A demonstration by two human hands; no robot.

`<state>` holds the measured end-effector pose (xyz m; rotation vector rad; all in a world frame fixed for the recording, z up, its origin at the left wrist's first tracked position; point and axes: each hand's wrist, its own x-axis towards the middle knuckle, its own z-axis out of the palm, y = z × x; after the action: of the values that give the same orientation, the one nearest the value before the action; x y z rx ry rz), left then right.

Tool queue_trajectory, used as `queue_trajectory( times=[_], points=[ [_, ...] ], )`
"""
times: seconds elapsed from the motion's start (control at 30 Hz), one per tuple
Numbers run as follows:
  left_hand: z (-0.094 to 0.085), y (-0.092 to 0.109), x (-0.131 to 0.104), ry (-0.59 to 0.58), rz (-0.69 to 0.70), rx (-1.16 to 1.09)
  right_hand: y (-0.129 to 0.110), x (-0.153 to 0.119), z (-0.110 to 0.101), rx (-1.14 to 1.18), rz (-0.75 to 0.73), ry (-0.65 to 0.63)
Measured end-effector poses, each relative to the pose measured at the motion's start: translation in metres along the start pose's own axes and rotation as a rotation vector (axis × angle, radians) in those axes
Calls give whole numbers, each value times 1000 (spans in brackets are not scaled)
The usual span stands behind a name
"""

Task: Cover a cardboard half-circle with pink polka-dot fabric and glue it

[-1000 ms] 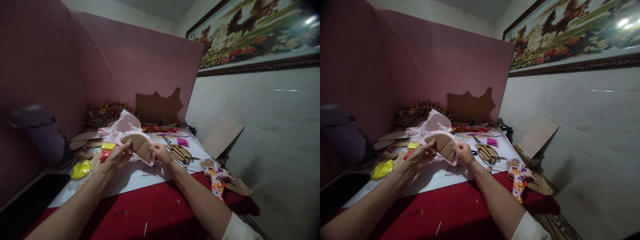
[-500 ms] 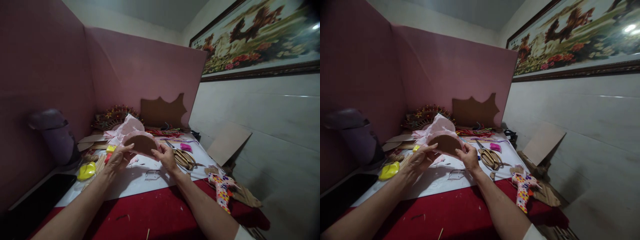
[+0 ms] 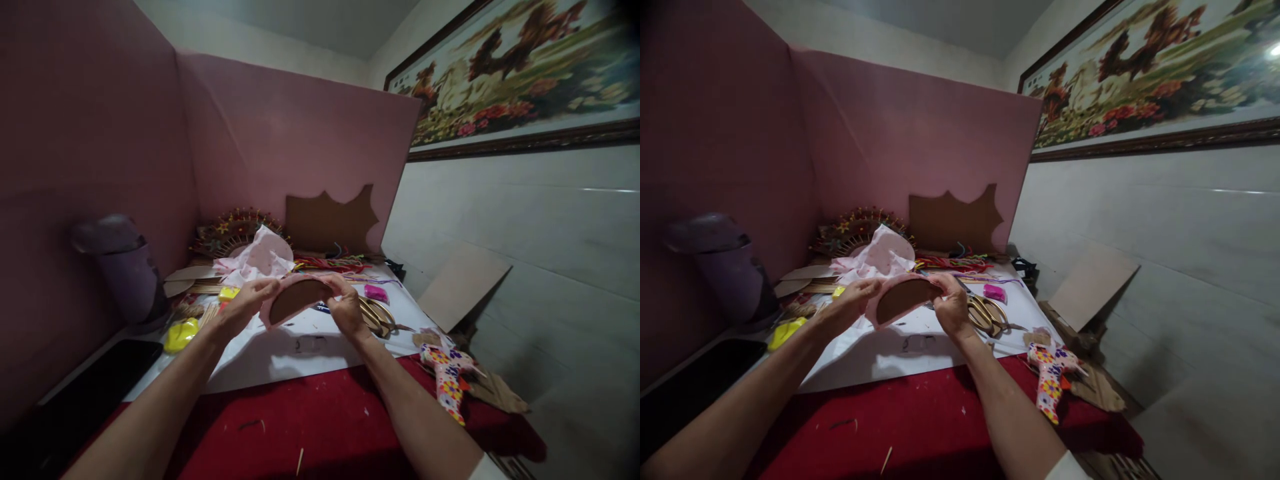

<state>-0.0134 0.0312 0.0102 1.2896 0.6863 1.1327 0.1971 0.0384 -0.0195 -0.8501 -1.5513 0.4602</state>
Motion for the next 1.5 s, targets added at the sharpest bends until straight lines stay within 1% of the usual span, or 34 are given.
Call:
queue_trajectory(
  times=[0.1, 0.3, 0.4, 0.57, 0.67, 0.73, 0.77, 0.83, 0.87, 0.9, 0.97, 1.0, 1.03, 1.13, 1.23, 1.3, 1.5],
  points=[
    [6, 4, -3, -67, -23, 89, -7, -1, -2, -39, -65, -17],
    [16, 18, -11, -179, 33, 328, -22, -2, -4, -76, -199, -53],
    [18, 20, -14, -196, 27, 326, -26, -4, -5, -104, -246, -83],
    [20, 16, -13, -241, 13, 323, -33, -6, -5, -152, -273, -184],
    [20, 14, -12, -205, 11, 297, -37, -4, -4, -133, -267, -192],
    [18, 14, -12, -178, -3, 261, -41, -1, -2, -70, -209, -151],
    [17, 15, -12, -170, -21, 244, -42, -1, -1, -15, -154, -103],
    [15, 16, -12, -143, -63, 209, -43, -1, 2, 158, 8, -17],
    [14, 16, -12, -121, -77, 188, -43, -2, 5, 264, 104, -13],
    [14, 16, -12, -91, -79, 168, -42, -4, 7, 370, 198, -43],
    [14, 16, -11, -23, -49, 151, -40, -10, 15, 516, 350, -158],
    [14, 15, -10, 5, -23, 151, -39, -12, 19, 548, 397, -199],
    [14, 14, -10, 28, 1, 156, -39, -15, 23, 567, 427, -212],
    [15, 11, -8, 65, 39, 187, -37, -21, 31, 589, 464, -153],
    [14, 9, -7, 70, 40, 207, -37, -21, 32, 571, 467, -102],
    [15, 11, -8, 56, 36, 183, -38, -21, 29, 550, 454, -112],
    [22, 15, -12, 51, 25, -20, -45, -21, 24, 485, 386, -202]
  ],
)
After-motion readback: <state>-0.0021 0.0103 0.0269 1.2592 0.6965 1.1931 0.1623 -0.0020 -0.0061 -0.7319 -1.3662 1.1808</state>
